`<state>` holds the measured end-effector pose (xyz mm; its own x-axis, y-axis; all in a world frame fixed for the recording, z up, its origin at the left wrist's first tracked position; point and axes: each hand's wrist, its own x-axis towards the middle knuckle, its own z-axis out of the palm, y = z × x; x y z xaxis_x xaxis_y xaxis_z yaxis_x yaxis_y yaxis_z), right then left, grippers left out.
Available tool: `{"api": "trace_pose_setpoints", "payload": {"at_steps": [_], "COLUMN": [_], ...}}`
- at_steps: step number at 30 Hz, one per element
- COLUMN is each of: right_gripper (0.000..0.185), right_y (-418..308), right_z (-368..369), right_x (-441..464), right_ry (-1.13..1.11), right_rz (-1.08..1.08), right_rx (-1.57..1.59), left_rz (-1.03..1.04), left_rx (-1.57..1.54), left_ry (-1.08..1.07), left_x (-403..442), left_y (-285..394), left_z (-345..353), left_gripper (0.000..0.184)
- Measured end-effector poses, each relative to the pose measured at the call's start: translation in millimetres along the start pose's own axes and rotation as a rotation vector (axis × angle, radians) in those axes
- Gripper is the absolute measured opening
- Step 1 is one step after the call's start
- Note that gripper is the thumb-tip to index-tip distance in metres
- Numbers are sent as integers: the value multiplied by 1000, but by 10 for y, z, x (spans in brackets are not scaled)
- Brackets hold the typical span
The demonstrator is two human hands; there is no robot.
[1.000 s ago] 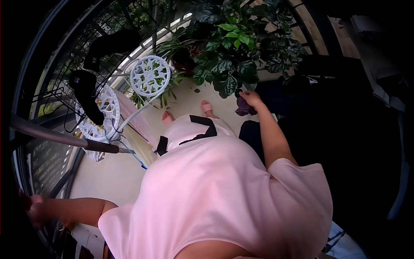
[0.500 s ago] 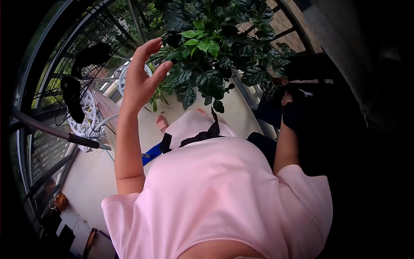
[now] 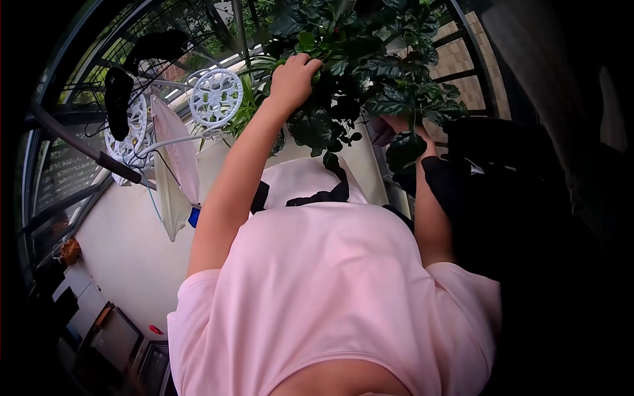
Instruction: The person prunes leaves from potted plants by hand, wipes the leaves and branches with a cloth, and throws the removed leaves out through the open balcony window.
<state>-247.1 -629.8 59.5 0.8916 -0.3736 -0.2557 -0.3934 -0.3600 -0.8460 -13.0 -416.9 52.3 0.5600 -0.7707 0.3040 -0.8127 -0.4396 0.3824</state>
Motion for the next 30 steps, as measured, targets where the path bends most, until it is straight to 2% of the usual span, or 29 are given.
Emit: {"api": "trace_pose_setpoints", "payload": {"at_steps": [1, 2, 3, 5, 6, 9, 10, 13, 14, 17, 18, 19, 21, 22, 23, 24, 25, 27, 29, 30], "right_gripper": [36, 36, 35, 36, 39, 44, 45, 48, 46, 46, 45, 44, 44, 45, 54, 65, 77, 77, 78, 80], "right_y": [-29, -65, -92, -186, -108, -76, -153, -145, -156, -34, -65, -97, -26, -75, -68, -52, -40, -36, -33, -36], "right_z": [-63, -120, -204, -347, -461, -591, -606, -632, -615, -621, -595, -569, -572, -556, -555, -556, -552, -517, -472, -462], "right_x": [129, 234, 313, 342, 344, 292, 230, 198, 173, 185, 163, 141, 134, 114, 123, 136, 142, 139, 142, 129], "right_ry": [38, 56, 79, 99, 16, -71, -85, -153, -90, -120, -104, -89, -104, -104, -123, -141, -161, -145, -129, -124], "right_rz": [-15, -23, -19, 79, 251, 227, 301, 226, 174, 180, 165, 150, 172, 183, 173, 166, 160, 125, 91, 70], "right_rx": [41, 91, 146, 223, 380, 380, 429, 380, 444, 448, 476, 504, 487, 448, 425, 403, 380, 390, 404, 418], "left_rz": [77, 59, 43, -11, -34, 67, 64, 57, 69, 150, 220, 342, 675, 717, 755, 733, 718, 705, 580, 614], "left_rx": [-114, -103, -92, -120, -137, -116, -105, -70, -72, 186, 97, 27, -62, -2, 61, 62, 246, 462, 595, 620], "left_ry": [120, 118, 117, -3, -63, -4, -5, 22, -4, 122, 76, 75, -58, -233, -407, -351, -370, -195, 255, 271], "left_x": [35, -58, -59, -58, -61, -93, -101, -103, -94, -48, -24, 1, 61, 121, 157, 175, 232, 328, 528, 584], "left_y": [-102, -186, -72, -30, -23, -20, -22, -14, -16, 324, 470, 658, 965, 1069, 1139, 1045, 970, 697, 140, -13], "left_z": [89, 166, -65, -67, -47, 12, 17, 5, -2, -219, -278, -339, -289, -234, -167, 148, 261, 495, 1335, 1316], "left_gripper": [37, 38, 40, 43, 44, 44, 46, 50, 61, 73, 78, 69, 43, 30, 17, 4, 5, 11, 19, 20]}}
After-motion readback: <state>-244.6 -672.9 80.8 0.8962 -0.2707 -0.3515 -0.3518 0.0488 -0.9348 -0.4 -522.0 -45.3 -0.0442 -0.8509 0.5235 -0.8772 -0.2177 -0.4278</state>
